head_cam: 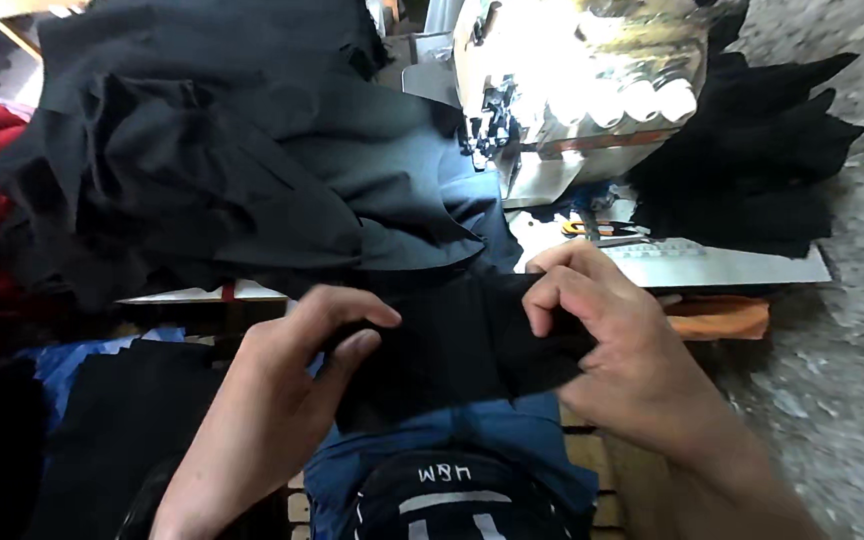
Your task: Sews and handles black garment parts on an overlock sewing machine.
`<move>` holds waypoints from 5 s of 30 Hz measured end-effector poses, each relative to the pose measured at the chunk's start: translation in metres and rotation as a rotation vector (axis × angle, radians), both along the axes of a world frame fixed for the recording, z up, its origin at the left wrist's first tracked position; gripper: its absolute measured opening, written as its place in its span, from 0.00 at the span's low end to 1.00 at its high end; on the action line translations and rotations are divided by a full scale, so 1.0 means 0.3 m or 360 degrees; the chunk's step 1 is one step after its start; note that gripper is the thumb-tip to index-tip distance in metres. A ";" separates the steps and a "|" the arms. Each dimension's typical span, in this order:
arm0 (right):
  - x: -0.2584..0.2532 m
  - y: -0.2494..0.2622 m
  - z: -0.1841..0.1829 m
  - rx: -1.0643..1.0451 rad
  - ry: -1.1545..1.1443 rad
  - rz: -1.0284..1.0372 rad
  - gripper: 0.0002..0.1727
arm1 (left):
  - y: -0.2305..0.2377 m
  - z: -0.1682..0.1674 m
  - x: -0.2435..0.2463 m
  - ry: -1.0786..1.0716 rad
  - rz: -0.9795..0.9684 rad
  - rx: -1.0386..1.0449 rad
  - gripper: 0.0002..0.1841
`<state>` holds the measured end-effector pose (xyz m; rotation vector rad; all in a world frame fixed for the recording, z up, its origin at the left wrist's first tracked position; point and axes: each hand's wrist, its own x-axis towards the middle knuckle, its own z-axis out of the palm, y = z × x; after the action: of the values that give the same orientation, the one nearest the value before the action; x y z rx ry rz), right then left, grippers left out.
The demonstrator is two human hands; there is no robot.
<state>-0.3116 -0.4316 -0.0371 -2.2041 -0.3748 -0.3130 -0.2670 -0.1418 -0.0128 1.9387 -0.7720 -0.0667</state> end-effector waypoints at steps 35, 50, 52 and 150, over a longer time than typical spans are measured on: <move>-0.003 0.049 -0.044 0.0962 0.0438 -0.0163 0.13 | -0.136 -0.081 -0.027 -0.0127 0.0490 -0.0265 0.06; 0.013 0.018 -0.073 0.1232 0.0507 -0.0077 0.04 | -0.183 -0.080 0.002 0.0184 0.0385 -0.0498 0.07; 0.016 0.006 -0.078 0.1231 0.0553 -0.0067 0.04 | -0.194 -0.078 0.011 0.0158 0.0399 -0.0472 0.06; 0.360 -0.140 -0.273 0.1310 0.0871 -0.0263 0.09 | -0.423 -0.294 0.679 -0.0772 0.0118 -0.0034 0.08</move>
<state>-0.2036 -0.4737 -0.1189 -1.4187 0.2184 0.0619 -0.0632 -0.2686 -0.1009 1.9834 -1.0061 0.4703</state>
